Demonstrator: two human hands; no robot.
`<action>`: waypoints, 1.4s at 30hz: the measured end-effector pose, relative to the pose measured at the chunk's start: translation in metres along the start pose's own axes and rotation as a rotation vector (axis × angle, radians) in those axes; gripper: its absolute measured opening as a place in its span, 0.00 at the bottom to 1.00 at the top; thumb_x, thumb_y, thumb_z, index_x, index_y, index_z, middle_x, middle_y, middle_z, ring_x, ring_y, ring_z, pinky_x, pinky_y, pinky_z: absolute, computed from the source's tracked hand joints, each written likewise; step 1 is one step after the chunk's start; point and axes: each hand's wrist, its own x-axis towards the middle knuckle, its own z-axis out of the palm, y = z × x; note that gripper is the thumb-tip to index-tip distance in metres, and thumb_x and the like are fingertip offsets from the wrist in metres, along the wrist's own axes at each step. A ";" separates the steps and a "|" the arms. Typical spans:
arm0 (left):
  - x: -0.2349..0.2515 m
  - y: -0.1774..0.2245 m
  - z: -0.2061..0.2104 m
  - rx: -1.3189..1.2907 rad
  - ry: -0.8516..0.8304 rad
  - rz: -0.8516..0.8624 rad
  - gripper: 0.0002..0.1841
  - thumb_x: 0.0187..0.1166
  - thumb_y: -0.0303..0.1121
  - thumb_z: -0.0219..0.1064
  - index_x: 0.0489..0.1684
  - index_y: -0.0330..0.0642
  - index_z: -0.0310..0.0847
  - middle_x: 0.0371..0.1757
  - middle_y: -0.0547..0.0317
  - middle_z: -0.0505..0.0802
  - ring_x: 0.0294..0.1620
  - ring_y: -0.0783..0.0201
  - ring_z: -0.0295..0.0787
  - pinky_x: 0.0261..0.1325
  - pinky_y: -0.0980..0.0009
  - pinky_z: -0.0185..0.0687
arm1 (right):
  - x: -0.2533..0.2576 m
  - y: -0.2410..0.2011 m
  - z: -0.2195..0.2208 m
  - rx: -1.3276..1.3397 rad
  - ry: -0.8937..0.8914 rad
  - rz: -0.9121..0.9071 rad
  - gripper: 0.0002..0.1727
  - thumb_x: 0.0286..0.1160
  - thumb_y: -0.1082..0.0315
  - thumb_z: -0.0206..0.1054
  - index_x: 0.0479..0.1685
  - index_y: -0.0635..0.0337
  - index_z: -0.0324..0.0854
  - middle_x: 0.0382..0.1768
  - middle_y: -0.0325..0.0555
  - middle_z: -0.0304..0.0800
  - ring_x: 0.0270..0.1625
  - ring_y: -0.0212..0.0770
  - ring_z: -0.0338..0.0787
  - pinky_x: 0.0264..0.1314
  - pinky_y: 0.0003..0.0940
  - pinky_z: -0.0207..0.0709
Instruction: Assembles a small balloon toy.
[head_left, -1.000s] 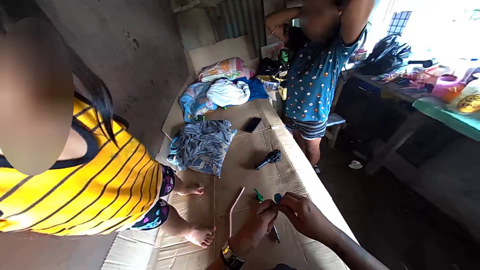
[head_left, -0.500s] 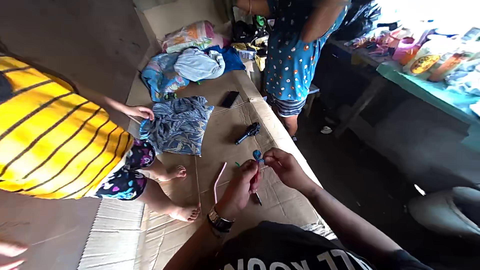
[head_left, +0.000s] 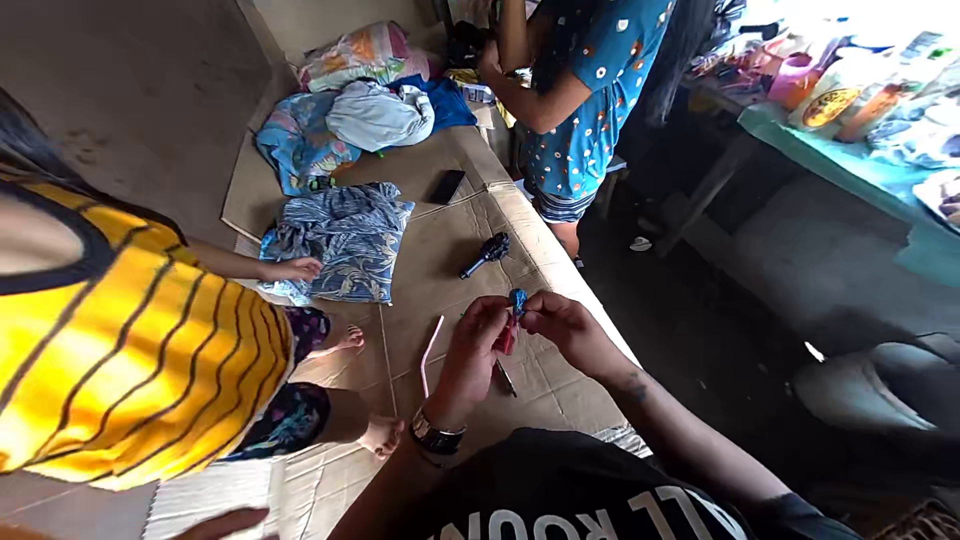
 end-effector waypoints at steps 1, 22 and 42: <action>0.001 -0.001 0.001 -0.031 0.013 0.004 0.09 0.89 0.26 0.53 0.57 0.38 0.76 0.39 0.63 0.89 0.33 0.73 0.86 0.37 0.78 0.85 | 0.000 -0.003 0.000 0.050 -0.014 0.047 0.08 0.84 0.72 0.56 0.41 0.59 0.82 0.35 0.28 0.86 0.40 0.22 0.86 0.52 0.24 0.82; 0.010 -0.013 -0.009 0.753 0.032 0.776 0.09 0.73 0.26 0.75 0.45 0.30 0.91 0.50 0.45 0.92 0.51 0.68 0.91 0.55 0.79 0.87 | -0.003 -0.032 -0.002 0.340 0.042 0.471 0.08 0.88 0.71 0.55 0.50 0.61 0.80 0.38 0.40 0.90 0.34 0.31 0.89 0.41 0.26 0.86; -0.001 -0.026 -0.003 0.234 0.003 0.520 0.09 0.77 0.19 0.64 0.51 0.32 0.82 0.48 0.63 0.93 0.46 0.75 0.90 0.53 0.74 0.89 | 0.000 -0.008 0.025 0.526 0.114 0.246 0.13 0.69 0.76 0.52 0.23 0.45 0.69 0.15 0.25 0.69 0.16 0.21 0.65 0.19 0.19 0.58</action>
